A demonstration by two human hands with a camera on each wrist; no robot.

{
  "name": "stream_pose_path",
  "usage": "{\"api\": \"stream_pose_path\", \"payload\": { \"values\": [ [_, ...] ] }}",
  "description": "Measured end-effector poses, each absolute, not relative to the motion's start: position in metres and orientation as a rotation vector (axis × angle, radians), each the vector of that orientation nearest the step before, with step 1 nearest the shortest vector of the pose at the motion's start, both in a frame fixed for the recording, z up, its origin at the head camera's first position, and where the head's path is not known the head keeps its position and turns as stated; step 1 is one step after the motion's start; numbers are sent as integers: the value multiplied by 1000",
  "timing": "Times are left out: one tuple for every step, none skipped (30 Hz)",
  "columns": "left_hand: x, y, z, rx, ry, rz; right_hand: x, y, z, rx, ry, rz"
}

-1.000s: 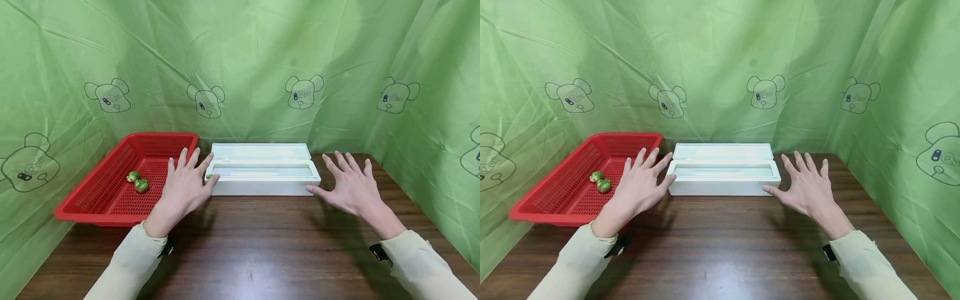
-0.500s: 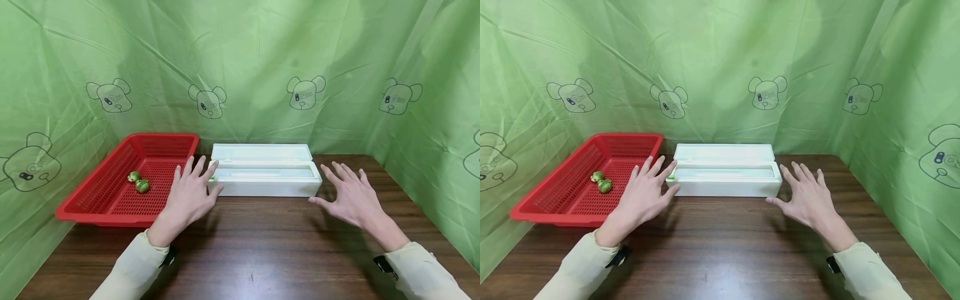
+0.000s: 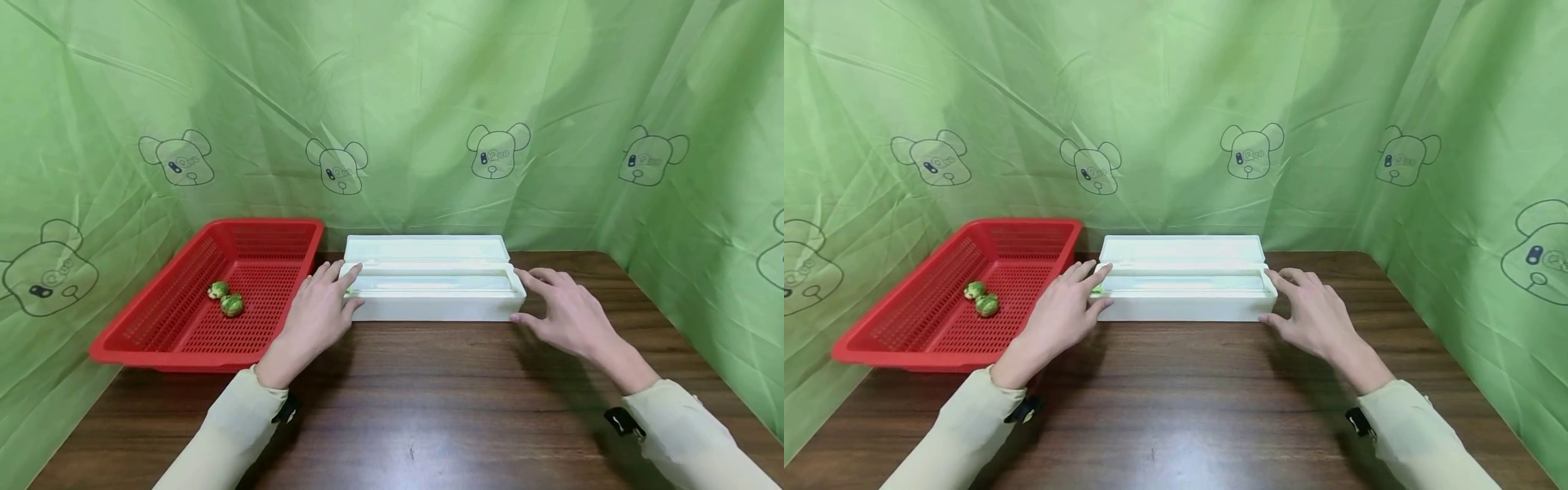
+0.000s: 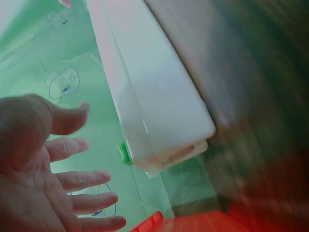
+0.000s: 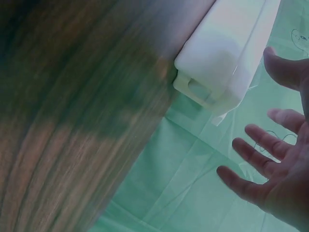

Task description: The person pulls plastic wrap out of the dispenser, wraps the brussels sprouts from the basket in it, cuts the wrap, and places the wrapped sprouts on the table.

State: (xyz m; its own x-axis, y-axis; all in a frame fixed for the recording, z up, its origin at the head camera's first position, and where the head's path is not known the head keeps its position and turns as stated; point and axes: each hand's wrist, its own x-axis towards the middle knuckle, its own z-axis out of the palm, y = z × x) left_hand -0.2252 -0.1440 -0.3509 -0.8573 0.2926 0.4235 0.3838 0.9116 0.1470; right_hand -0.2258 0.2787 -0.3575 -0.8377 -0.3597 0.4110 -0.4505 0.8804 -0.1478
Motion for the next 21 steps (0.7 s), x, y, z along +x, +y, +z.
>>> {"api": "stream_pose_path", "payload": {
  "values": [
    [-226,-144,-350,-504,-2664,-339,-228,279,-357,604,-2675,350],
    [-227,-143,-350,-512,-2661,-361,-230,279,-357,609,-2677,365],
    [-229,-143,-349,-516,-2662,-385,-232,279,-357,614,-2681,381],
    [-230,-142,-348,-514,-2668,-406,-235,278,-356,623,-2684,399],
    [-231,-142,-348,-500,-2681,-432,-237,278,-356,635,-2687,418],
    [-231,-141,-347,-481,-2696,-460,-239,278,-356,650,-2688,436],
    [-232,-140,-347,-464,-2709,-484,-241,278,-355,662,-2689,453],
    [-233,-140,-347,-443,-2722,-516,-243,278,-355,676,-2691,469],
    [-234,-139,-347,-419,-2734,-556,-246,277,-355,692,-2692,483],
    [-235,-138,-348,-392,-2744,-603,-248,277,-354,705,-2693,496],
    [-236,-137,-348,-366,-2751,-654,-250,278,-354,713,-2699,510],
    [-237,-136,-349,-343,-2756,-699,-253,278,-354,722,-2705,523],
    [-238,-135,-350,-325,-2755,-742,-254,278,-354,728,-2712,534],
    [-239,-134,-350,-306,-2754,-781,-256,278,-354,735,-2720,542],
    [-240,-134,-351,-291,-2751,-804,-258,278,-354,739,-2727,554],
    [-241,-133,-352,-282,-2746,-819,-259,279,-355,743,-2734,565],
    [-241,-133,-353,-279,-2742,-825,-260,279,-355,749,-2739,578],
    [-242,-133,-354,-278,-2737,-828,-261,278,-355,754,-2740,590],
    [-243,-133,-355,-281,-2729,-830,-262,278,-355,757,-2739,601],
    [-244,-133,-356,-280,-2725,-835,-263,278,-355,761,-2737,614],
    [-244,-133,-357,-281,-2721,-838,-263,278,-355,765,-2737,630]
  ]
}}
